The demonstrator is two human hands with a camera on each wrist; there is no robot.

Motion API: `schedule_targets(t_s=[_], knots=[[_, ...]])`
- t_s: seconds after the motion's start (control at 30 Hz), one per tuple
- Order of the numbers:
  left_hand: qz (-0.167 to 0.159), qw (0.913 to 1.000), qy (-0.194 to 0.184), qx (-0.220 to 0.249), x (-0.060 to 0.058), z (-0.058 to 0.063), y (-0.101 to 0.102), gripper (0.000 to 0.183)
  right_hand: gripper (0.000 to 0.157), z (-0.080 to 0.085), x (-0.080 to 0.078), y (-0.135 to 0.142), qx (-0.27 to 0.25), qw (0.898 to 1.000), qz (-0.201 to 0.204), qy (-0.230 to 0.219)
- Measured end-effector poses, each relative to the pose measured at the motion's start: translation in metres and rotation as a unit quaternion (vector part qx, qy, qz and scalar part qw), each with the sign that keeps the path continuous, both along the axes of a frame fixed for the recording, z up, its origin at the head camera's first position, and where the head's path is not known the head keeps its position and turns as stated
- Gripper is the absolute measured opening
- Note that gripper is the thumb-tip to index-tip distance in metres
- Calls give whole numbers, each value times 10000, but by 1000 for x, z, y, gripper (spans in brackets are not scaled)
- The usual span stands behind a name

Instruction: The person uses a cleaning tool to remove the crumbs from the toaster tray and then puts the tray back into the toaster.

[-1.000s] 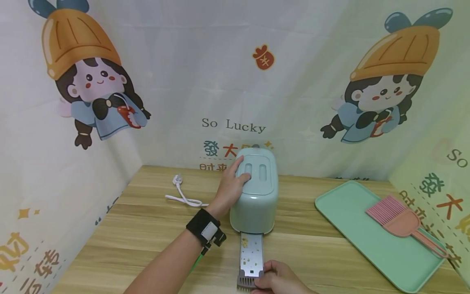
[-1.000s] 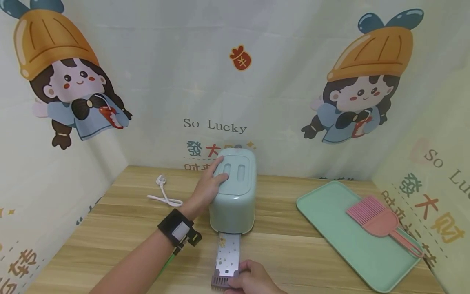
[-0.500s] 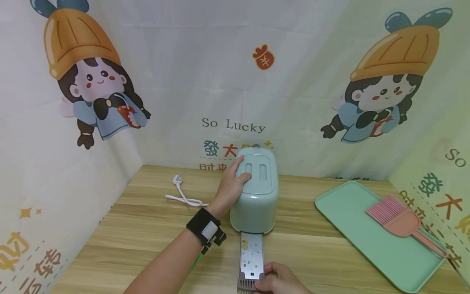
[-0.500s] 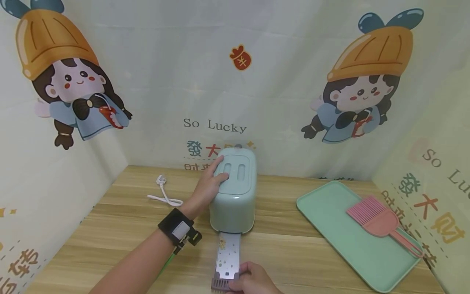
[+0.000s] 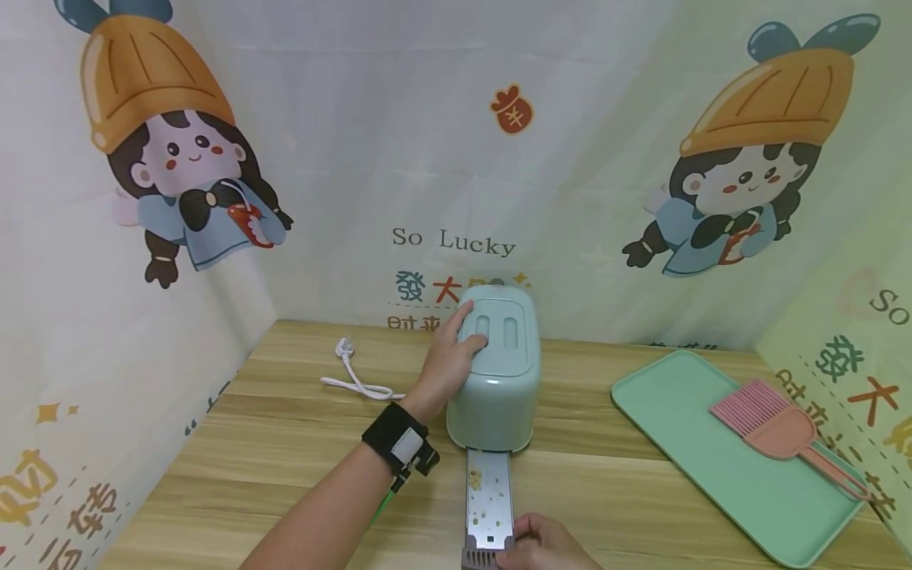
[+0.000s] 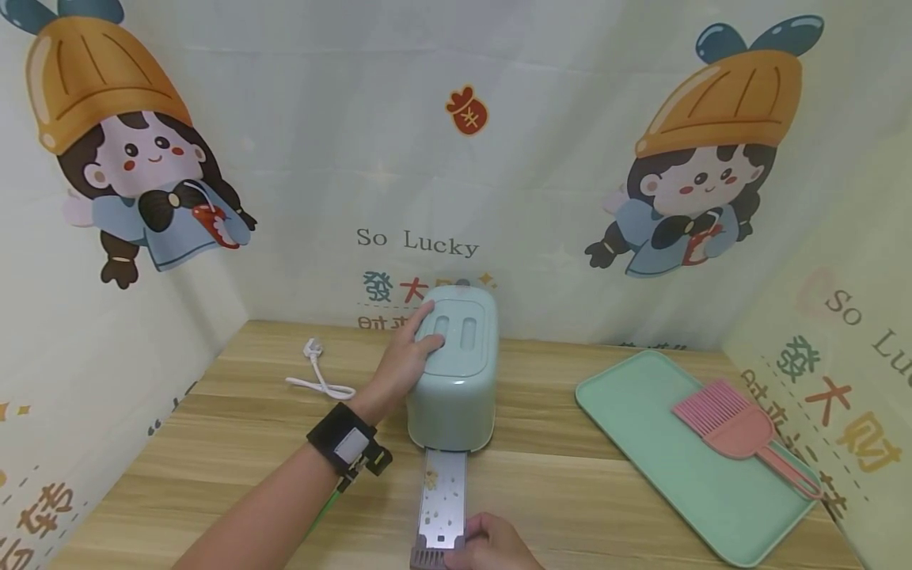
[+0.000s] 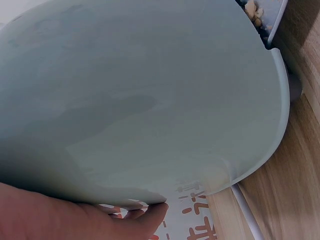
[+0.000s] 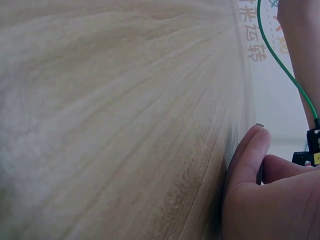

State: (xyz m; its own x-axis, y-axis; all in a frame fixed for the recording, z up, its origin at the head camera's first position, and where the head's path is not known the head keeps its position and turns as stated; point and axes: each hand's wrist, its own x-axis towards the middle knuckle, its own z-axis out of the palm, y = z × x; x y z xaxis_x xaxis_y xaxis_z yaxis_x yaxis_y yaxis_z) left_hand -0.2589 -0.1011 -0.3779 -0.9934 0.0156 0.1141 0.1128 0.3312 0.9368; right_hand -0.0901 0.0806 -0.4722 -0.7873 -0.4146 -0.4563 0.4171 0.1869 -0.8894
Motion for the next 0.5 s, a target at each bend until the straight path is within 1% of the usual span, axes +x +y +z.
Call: schedule_targets(t_s=[0.13,0.23,0.5], knots=[[16,10000,-4,15,0,0,0,60,27,-5,1,3,114,9998,106,125],[20,10000,-7,17,1,1,-1,60,26,-8,2,5,96,9995,188,220],[36,10000,-3,-53,1,2,-1,59,24,-13,6,7,-215,9991,176,307]])
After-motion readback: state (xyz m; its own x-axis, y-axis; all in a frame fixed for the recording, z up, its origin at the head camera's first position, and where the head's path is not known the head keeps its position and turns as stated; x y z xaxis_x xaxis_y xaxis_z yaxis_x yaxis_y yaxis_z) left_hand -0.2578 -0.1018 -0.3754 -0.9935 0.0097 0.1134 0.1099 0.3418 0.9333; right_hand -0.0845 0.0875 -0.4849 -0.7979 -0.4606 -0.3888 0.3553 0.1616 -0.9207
